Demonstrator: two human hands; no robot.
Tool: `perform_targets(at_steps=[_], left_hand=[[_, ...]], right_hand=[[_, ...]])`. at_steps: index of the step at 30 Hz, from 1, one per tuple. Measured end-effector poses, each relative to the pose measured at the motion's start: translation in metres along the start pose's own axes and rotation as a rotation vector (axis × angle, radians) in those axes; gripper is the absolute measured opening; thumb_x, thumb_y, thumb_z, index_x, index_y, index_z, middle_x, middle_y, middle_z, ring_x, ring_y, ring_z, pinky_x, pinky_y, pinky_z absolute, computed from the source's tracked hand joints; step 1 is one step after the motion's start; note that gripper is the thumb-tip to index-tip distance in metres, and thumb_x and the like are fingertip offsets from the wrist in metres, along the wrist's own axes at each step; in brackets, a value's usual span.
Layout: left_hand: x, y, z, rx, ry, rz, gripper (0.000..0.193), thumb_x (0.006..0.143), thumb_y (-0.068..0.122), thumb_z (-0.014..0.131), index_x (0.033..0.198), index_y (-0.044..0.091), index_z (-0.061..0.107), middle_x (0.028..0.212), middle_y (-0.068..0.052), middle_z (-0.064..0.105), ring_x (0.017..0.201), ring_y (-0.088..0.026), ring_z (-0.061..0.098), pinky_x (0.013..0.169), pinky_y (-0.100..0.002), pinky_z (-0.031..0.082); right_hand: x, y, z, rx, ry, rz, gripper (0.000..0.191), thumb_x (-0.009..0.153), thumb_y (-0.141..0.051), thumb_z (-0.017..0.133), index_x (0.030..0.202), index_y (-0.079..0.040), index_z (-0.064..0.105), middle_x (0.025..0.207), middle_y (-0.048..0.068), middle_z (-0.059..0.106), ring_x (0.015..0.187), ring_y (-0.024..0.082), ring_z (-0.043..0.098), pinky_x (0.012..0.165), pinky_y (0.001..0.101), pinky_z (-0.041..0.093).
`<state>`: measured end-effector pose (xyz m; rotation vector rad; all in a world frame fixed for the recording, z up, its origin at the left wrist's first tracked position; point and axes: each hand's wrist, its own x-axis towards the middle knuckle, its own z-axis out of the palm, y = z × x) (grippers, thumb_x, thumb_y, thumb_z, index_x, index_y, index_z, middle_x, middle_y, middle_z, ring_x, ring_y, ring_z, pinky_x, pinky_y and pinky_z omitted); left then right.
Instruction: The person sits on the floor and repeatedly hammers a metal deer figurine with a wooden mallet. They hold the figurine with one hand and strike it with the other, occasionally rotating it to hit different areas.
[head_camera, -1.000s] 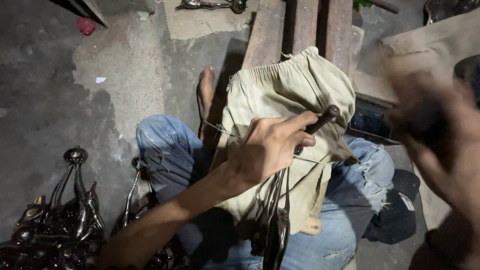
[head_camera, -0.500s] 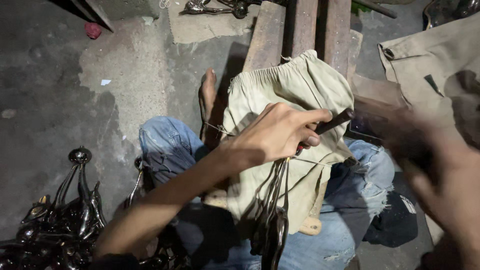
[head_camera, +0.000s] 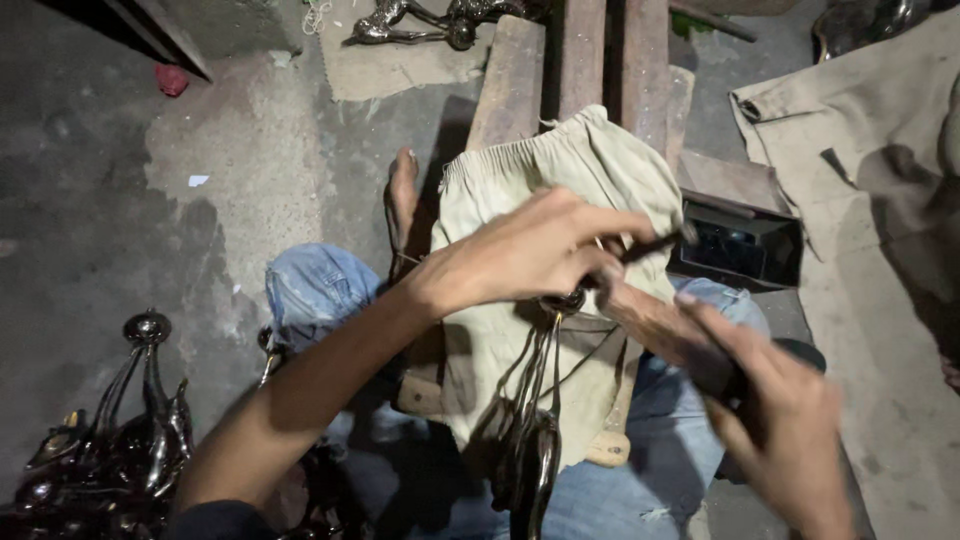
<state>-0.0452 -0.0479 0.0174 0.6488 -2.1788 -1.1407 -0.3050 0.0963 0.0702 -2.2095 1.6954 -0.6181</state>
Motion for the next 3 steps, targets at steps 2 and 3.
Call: perform_targets(at_steps=[2,3], left_hand=[[-0.007,-0.007,-0.001,-0.160,0.144,-0.022,0.030,0.101,0.014,0.064,0.131,0.012,0.066,0.098,-0.012,0.082,0.068,-0.009,0.078,0.053,-0.023,0.058],[-0.012,-0.013,-0.004,-0.228,0.191,-0.056,0.035,0.103,0.016,0.062,0.138,0.015,0.062,0.104,-0.013,0.082,0.081,-0.015,0.082,0.067,-0.024,0.063]], right_hand=[[-0.014,0.001,0.006,0.261,-0.019,0.099,0.080,0.075,0.007,0.077,0.148,-0.012,0.054,0.123,0.019,0.072,0.101,0.038,0.074,0.079,0.0405,0.058],[-0.023,0.001,0.012,0.438,-0.040,0.296,0.082,0.077,0.003,0.081,0.153,-0.015,0.055,0.114,0.021,0.073,0.094,0.043,0.073,0.074,0.0416,0.059]])
